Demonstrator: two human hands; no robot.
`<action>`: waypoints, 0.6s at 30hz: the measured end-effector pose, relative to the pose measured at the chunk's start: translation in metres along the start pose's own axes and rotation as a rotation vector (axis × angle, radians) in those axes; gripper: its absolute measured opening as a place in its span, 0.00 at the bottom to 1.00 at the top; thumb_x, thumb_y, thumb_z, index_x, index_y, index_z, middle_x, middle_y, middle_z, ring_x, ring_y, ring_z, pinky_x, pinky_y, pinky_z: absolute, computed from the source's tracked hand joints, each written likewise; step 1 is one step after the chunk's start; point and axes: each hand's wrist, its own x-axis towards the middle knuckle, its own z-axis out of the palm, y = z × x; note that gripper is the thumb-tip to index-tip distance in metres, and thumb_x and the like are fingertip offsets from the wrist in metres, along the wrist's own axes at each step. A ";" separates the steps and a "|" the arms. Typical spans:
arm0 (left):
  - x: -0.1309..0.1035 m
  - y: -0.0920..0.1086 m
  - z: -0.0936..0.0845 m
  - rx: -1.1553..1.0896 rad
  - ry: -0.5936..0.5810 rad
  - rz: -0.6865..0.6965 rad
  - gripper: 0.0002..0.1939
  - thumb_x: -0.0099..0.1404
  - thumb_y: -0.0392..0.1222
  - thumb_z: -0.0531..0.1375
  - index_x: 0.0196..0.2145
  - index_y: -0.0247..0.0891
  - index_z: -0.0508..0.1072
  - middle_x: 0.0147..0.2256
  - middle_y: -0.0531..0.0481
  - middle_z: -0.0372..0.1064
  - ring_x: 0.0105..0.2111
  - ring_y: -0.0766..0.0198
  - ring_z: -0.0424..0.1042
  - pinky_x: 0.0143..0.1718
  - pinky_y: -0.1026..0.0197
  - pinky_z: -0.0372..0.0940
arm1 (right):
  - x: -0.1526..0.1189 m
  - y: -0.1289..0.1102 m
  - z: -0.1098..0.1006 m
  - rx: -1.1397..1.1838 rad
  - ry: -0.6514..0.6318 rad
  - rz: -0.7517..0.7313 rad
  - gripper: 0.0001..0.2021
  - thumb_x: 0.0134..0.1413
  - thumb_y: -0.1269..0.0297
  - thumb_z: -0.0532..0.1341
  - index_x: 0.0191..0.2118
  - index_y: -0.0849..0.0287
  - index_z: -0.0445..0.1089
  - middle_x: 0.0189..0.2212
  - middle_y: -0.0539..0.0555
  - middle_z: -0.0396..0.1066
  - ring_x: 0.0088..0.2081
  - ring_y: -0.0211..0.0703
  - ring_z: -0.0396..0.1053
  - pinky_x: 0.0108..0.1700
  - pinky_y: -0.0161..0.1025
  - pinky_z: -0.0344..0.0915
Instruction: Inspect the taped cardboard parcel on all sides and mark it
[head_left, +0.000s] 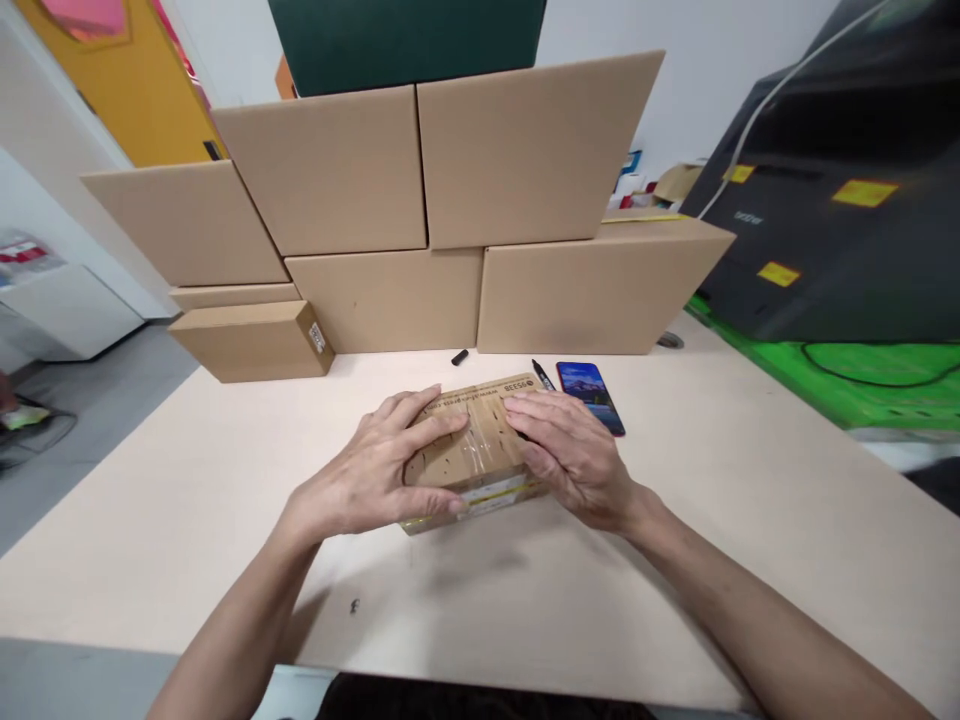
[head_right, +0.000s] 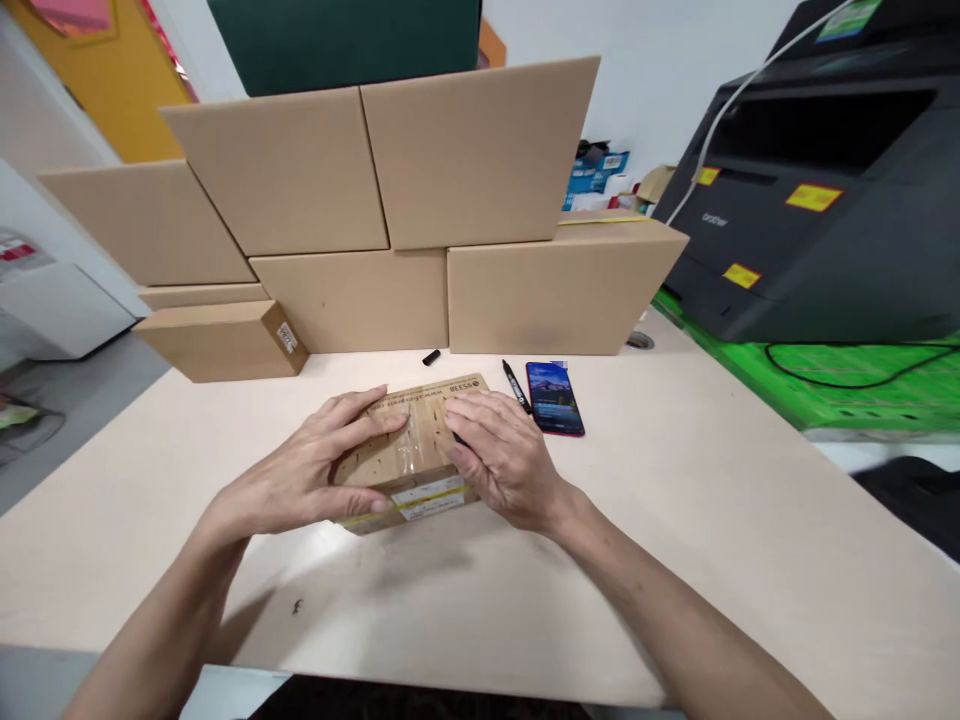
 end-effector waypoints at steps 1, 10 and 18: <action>-0.001 -0.001 0.003 -0.019 0.022 -0.008 0.42 0.64 0.72 0.68 0.70 0.56 0.71 0.76 0.38 0.57 0.72 0.33 0.60 0.68 0.25 0.63 | 0.002 -0.002 -0.001 -0.014 -0.009 -0.004 0.16 0.72 0.67 0.60 0.59 0.56 0.78 0.50 0.62 0.86 0.53 0.57 0.84 0.56 0.57 0.80; -0.005 -0.005 0.016 -0.150 0.091 -0.029 0.38 0.65 0.68 0.70 0.68 0.53 0.74 0.77 0.36 0.50 0.76 0.33 0.53 0.73 0.23 0.54 | 0.016 -0.020 -0.009 -0.122 -0.190 -0.131 0.16 0.77 0.59 0.58 0.60 0.61 0.74 0.52 0.65 0.85 0.55 0.57 0.82 0.56 0.55 0.79; -0.029 -0.053 0.074 -0.393 0.352 0.073 0.74 0.56 0.71 0.74 0.80 0.59 0.25 0.81 0.32 0.30 0.78 0.29 0.48 0.69 0.23 0.60 | 0.008 -0.012 -0.004 -0.123 -0.142 -0.121 0.15 0.77 0.57 0.59 0.61 0.57 0.73 0.54 0.60 0.85 0.55 0.55 0.83 0.55 0.53 0.79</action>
